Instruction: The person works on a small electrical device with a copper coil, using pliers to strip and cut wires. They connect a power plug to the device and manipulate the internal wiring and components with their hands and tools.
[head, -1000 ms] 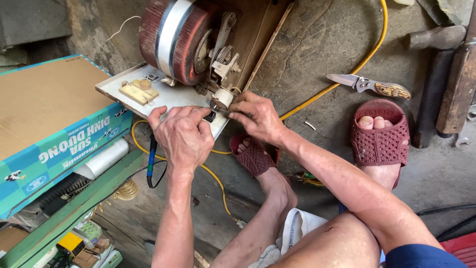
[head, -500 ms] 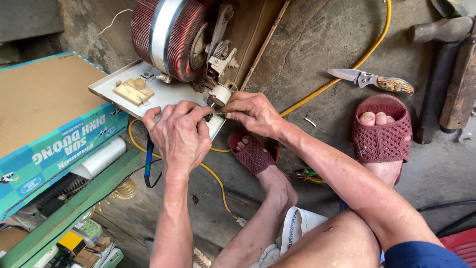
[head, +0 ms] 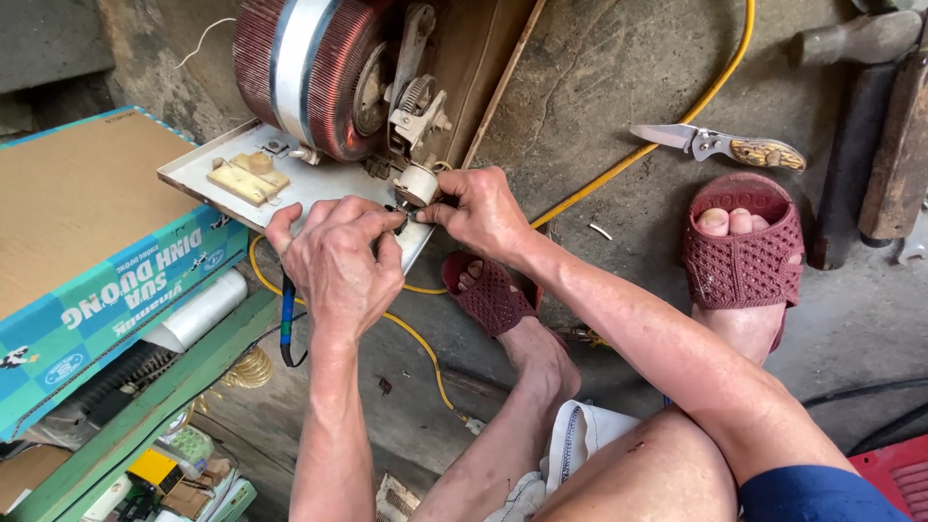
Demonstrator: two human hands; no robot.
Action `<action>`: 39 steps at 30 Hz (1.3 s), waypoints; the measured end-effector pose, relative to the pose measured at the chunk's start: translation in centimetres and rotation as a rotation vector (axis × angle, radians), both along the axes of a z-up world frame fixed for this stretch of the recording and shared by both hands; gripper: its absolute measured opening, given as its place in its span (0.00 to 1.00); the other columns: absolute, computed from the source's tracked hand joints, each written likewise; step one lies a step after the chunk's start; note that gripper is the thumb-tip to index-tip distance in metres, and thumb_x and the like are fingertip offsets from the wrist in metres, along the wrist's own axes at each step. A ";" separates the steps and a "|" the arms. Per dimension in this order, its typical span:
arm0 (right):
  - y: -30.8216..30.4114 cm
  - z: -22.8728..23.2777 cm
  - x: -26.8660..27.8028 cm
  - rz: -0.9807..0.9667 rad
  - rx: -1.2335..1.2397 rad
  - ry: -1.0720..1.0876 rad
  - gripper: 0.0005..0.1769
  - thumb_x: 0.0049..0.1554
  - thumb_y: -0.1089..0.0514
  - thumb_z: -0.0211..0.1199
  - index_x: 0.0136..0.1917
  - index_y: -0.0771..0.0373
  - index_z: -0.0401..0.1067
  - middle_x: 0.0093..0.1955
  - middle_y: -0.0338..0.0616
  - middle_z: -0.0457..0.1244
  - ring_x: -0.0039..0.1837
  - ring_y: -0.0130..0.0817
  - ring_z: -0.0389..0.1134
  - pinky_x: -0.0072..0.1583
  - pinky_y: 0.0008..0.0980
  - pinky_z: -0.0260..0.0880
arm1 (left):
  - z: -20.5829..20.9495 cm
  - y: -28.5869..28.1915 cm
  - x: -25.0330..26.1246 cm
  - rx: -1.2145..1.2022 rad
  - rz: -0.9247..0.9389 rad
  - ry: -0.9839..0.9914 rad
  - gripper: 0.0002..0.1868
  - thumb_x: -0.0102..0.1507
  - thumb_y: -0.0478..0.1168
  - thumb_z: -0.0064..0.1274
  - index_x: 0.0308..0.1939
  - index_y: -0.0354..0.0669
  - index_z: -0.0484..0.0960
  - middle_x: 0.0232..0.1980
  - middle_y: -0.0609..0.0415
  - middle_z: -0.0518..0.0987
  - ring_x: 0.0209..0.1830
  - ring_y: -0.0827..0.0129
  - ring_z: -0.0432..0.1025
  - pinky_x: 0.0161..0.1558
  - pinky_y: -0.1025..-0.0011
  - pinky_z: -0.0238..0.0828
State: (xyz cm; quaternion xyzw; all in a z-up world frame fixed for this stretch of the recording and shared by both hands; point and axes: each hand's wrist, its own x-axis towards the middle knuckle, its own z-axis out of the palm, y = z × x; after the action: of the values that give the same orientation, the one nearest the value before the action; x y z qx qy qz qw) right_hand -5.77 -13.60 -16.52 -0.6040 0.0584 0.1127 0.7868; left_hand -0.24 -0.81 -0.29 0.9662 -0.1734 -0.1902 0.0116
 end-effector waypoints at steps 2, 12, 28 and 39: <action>0.3 -0.1 0.0 -0.004 -0.011 0.016 0.08 0.50 0.65 0.75 0.35 0.65 0.76 0.27 0.44 0.65 0.32 0.32 0.66 0.38 0.30 0.66 | 0.0 -0.1 0.1 0.005 0.007 0.010 0.14 0.56 0.36 0.51 0.35 0.64 0.89 0.37 0.67 0.81 0.49 0.69 0.75 0.68 0.50 0.46; 0.2 0.6 0.3 -0.004 -0.035 0.056 0.07 0.50 0.65 0.75 0.37 0.66 0.77 0.31 0.50 0.68 0.36 0.40 0.72 0.42 0.36 0.71 | -0.1 -0.3 0.1 0.044 0.009 0.033 0.13 0.55 0.37 0.53 0.35 0.63 0.90 0.37 0.68 0.82 0.49 0.69 0.76 0.68 0.49 0.46; -2.1 2.3 0.1 0.056 -0.003 -0.242 0.07 0.56 0.62 0.71 0.46 0.65 0.76 0.38 0.49 0.65 0.42 0.45 0.71 0.47 0.41 0.73 | -0.2 0.7 -0.5 -0.096 0.049 -0.026 0.08 0.56 0.41 0.58 0.36 0.60 0.88 0.36 0.67 0.81 0.48 0.70 0.76 0.70 0.54 0.47; -4.9 -0.9 -4.5 0.018 -0.674 -0.332 0.08 0.57 0.62 0.65 0.39 0.62 0.68 0.29 0.45 0.58 0.32 0.45 0.67 0.35 0.36 0.68 | -0.2 1.3 -0.7 -0.336 0.035 -0.263 0.07 0.56 0.35 0.61 0.36 0.51 0.88 0.34 0.60 0.81 0.44 0.65 0.77 0.67 0.53 0.53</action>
State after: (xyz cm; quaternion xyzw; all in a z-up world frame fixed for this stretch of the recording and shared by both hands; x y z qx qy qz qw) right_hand -10.26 -18.53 -17.38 -0.8397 -0.0414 -0.0055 0.5414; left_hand -0.96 0.51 -0.44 0.9701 -0.1859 -0.0306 0.1533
